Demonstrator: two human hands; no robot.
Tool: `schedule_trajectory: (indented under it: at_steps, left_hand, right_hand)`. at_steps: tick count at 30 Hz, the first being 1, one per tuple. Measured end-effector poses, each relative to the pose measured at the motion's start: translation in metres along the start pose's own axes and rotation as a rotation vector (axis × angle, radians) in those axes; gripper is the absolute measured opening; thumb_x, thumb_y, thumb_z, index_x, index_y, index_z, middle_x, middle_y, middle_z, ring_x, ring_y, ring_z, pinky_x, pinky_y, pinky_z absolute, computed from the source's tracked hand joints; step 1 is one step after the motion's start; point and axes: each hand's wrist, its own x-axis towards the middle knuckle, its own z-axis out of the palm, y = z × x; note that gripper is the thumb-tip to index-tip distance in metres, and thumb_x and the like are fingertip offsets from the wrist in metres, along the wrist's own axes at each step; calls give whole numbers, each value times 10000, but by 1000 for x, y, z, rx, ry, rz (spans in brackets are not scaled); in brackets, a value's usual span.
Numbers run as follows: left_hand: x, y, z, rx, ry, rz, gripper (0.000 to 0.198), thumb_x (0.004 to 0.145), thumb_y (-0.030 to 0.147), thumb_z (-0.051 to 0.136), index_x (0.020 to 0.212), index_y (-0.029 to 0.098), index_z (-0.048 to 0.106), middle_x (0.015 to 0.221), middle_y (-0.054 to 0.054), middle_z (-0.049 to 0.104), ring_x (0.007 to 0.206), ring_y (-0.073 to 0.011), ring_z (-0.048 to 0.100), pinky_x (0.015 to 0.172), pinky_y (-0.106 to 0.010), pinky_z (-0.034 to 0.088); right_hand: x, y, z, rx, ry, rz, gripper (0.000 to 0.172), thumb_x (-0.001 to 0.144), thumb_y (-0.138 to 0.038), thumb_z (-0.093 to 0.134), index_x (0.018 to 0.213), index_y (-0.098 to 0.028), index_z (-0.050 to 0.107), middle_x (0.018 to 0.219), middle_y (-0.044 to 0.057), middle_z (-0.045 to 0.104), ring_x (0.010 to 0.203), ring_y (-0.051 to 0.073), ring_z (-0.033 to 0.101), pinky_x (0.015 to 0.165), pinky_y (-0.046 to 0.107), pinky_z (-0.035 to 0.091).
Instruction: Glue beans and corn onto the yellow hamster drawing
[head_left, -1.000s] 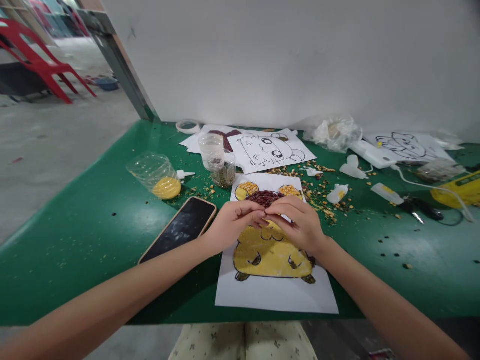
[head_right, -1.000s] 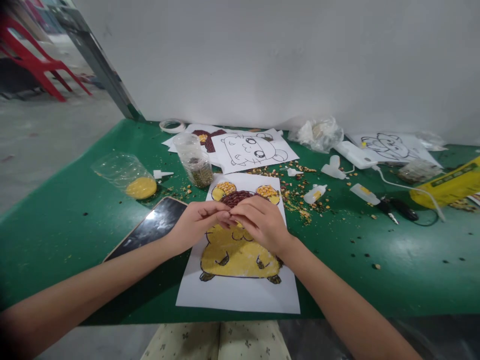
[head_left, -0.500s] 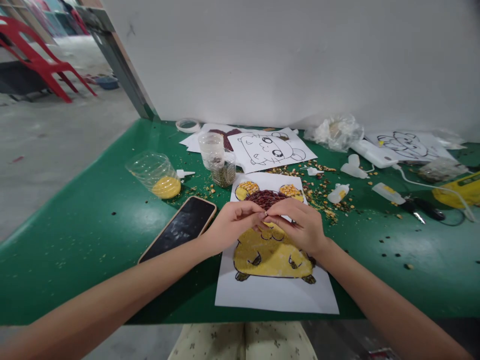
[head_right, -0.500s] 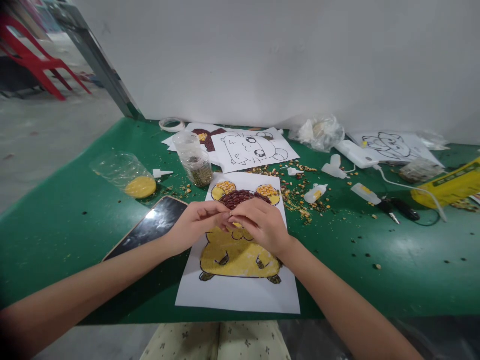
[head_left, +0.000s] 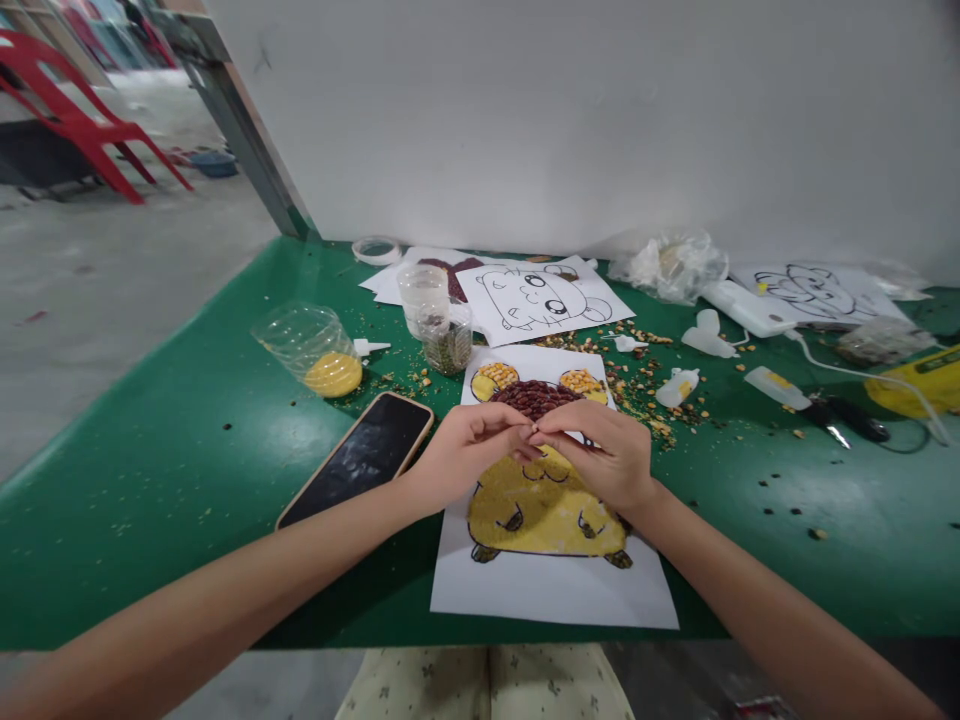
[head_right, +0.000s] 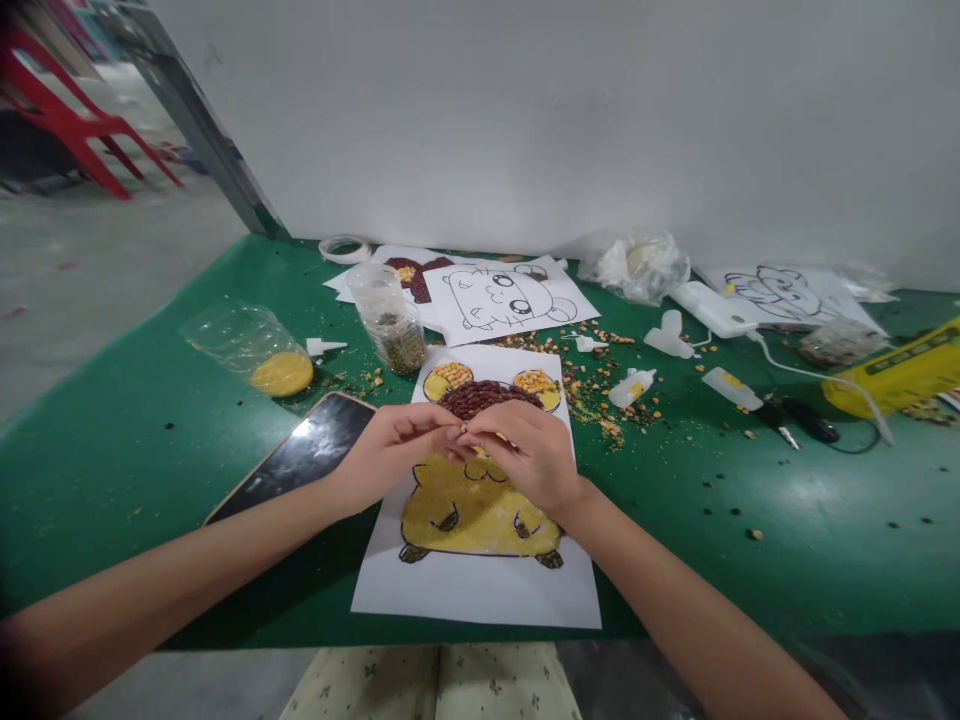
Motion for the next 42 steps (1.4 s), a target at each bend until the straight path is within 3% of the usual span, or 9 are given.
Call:
schedule_trajectory:
  at_steps: [11, 29, 42]
  left_hand:
    - [1, 0, 0, 3, 7, 8, 139, 807, 238, 587, 791, 116, 651, 719, -24, 668, 678, -111, 634, 670, -215, 515]
    - [2, -1, 2, -133, 46, -64, 143, 763, 244, 632, 761, 102, 652, 716, -31, 684, 659, -115, 637, 680, -230, 511]
    - [3, -4, 3, -218, 41, -83, 114, 777, 212, 618, 765, 108, 663, 722, -18, 689, 659, -96, 643, 677, -201, 508]
  right_hand:
    - [2, -2, 0, -10, -32, 27, 101, 798, -127, 576, 793, -224, 602, 740, 0, 664, 704, 136, 617, 657, 269, 500]
    - [-1, 3, -3, -20, -72, -107, 206, 785, -81, 589, 952, -199, 619, 861, 38, 673, 791, 142, 613, 711, 278, 515]
    - [-1, 4, -3, -26, -68, -103, 176, 791, -68, 569, 908, -190, 618, 842, 42, 665, 781, 143, 606, 705, 276, 505]
